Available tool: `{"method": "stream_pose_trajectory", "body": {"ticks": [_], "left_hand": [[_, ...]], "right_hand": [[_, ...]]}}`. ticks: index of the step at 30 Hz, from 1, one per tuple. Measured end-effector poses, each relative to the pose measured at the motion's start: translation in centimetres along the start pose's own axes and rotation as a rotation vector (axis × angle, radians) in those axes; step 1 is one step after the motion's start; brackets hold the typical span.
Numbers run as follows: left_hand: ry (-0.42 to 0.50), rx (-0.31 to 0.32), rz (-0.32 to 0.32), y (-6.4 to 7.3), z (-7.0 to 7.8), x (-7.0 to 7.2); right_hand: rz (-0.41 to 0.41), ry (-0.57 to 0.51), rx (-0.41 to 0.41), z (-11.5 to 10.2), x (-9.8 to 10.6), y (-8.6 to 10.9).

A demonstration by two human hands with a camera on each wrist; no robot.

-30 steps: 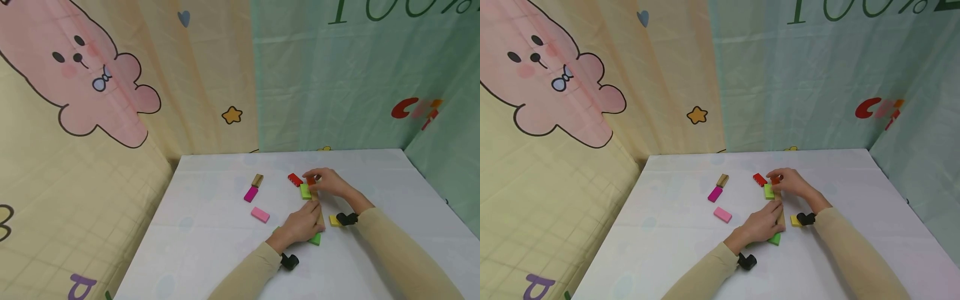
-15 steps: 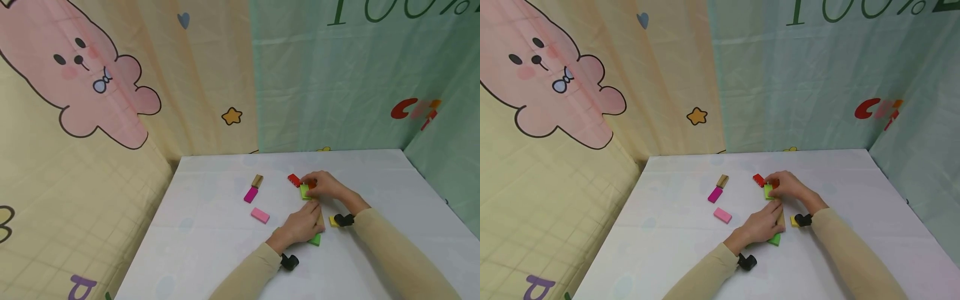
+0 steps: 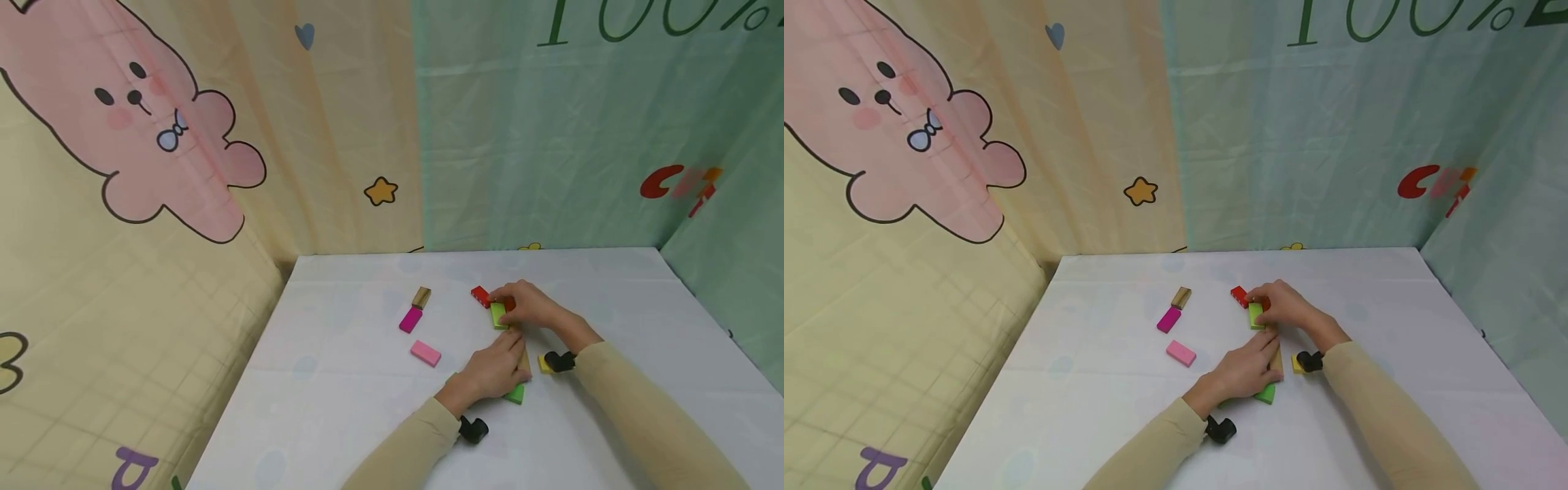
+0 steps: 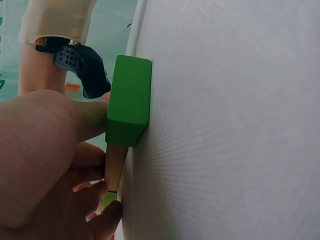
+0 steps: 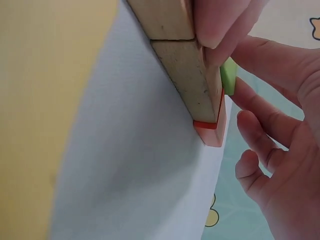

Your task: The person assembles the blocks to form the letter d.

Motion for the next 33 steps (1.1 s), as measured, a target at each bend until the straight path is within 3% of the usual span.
{"method": "stream_pose_trajectory", "body": {"ticks": [6,21,33], "left_hand": [[-0.001,0.007,-0.002,0.0,0.0,0.3],[-0.008,0.004,-0.001,0.1,0.0,0.3],[-0.021,-0.026,0.015,0.4,0.2,0.0]], "right_hand": [[0.014,0.052,0.038,-0.5,0.3,-0.1],[0.045,-0.002,0.085,-1.7,0.3,0.2],[-0.001,-0.138,0.074,-2.3,-0.3,0.1]]}}
Point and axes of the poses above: each hand's wrist, its own y-axis away from the middle knuckle, its own x-axis out of the back of the hand, z = x × y, the point moved 1 cm from there along -y, towards the middle knuckle, and after that the axes turned 15 degrees about y, right-handed, at the moved point
